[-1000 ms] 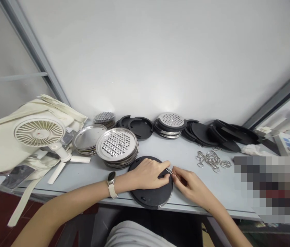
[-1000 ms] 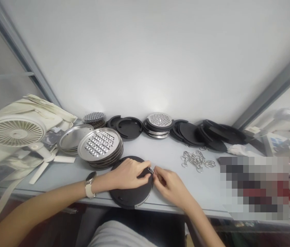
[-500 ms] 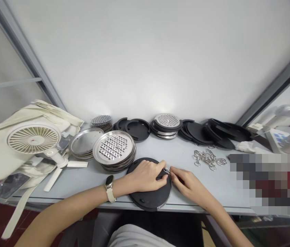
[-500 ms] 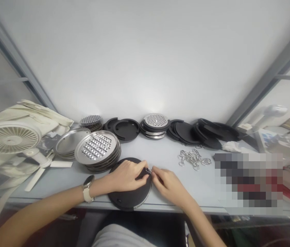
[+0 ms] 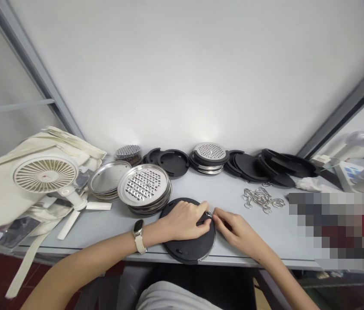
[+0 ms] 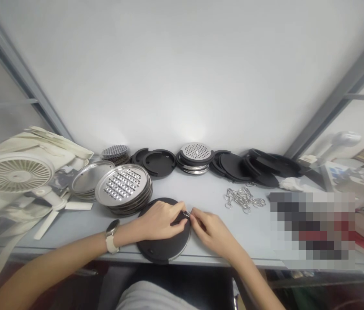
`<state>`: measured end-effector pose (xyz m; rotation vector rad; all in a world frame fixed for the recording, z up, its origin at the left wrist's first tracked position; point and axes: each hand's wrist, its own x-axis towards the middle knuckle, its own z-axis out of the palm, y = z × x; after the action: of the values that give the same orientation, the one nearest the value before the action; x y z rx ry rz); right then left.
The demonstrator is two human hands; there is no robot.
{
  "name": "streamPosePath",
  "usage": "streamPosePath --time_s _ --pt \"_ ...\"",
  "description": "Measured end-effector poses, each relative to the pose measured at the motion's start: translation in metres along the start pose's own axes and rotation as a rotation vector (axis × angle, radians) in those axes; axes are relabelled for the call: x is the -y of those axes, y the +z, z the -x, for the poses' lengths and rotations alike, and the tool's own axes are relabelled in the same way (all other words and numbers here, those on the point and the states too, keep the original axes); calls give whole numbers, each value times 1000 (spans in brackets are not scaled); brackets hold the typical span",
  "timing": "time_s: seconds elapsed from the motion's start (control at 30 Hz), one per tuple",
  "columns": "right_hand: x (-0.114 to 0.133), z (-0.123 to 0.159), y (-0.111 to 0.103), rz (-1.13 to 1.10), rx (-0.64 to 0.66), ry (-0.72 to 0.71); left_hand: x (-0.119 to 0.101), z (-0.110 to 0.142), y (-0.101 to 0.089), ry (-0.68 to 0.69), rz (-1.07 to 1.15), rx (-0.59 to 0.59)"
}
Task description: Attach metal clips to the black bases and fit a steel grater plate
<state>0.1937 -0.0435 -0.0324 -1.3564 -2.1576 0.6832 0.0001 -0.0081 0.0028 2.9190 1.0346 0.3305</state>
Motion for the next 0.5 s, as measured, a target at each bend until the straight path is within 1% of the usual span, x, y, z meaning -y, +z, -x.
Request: streamPosePath --time_s 0.2,0.5 --pt "1 0 -1 11 2 -7 -1 -1 0 -12 22 -1" --pt "2 0 0 -42 -16 24 -2 -1 -3 -22 32 7"
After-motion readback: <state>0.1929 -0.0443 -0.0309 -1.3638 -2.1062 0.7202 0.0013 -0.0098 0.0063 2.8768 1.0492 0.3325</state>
